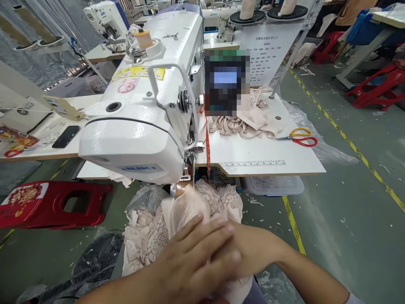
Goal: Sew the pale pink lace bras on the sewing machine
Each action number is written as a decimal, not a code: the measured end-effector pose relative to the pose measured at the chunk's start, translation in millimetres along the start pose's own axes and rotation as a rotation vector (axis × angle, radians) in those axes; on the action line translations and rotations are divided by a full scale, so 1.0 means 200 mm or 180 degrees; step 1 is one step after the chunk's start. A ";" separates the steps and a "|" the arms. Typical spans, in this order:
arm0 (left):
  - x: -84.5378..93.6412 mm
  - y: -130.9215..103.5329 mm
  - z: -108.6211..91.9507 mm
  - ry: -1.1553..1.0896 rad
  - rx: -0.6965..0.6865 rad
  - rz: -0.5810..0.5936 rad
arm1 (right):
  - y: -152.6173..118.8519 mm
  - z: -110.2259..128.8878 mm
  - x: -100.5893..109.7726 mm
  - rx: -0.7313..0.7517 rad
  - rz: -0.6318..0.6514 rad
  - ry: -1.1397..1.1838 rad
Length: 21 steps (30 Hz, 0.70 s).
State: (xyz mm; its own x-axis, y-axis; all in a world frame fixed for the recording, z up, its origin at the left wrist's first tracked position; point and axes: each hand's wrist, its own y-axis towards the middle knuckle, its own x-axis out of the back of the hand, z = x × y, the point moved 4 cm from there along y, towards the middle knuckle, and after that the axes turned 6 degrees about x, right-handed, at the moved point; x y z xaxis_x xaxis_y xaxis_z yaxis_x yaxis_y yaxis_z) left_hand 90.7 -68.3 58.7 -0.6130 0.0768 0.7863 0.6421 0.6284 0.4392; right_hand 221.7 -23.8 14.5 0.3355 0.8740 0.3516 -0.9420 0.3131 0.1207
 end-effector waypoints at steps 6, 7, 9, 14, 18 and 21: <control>0.03 -0.13 0.37 -0.0606 0.2608 0.1019 | 0.11 -0.05 0.13 -0.0327 -0.0321 -0.0438; 0.05 -0.14 0.43 -0.0693 0.2830 0.0952 | 0.14 -0.08 0.16 -0.0326 -0.0488 -0.0597; 0.10 -0.15 0.53 -0.0708 0.3097 0.0672 | 0.18 -0.14 0.23 -0.0305 -0.0735 -0.0836; 0.16 -0.12 0.71 -0.0538 0.3158 0.0109 | 0.26 -0.25 0.32 -0.0851 -0.1170 -0.0936; 0.19 -0.08 0.79 -0.0561 0.2988 -0.0143 | 0.28 -0.30 0.35 -0.0856 -0.1425 -0.0554; 0.22 -0.06 0.83 -0.0517 0.2821 -0.0231 | 0.28 -0.34 0.38 -0.0769 -0.1505 -0.0368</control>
State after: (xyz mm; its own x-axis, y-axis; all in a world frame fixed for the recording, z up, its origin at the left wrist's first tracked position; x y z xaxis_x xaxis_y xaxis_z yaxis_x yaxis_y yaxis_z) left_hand -20.1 56.9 15.6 -0.7388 0.0797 0.6692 0.0503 0.9967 -0.0632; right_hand 195.0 84.4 -14.5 0.7069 0.5749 0.4120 -0.6561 0.7506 0.0785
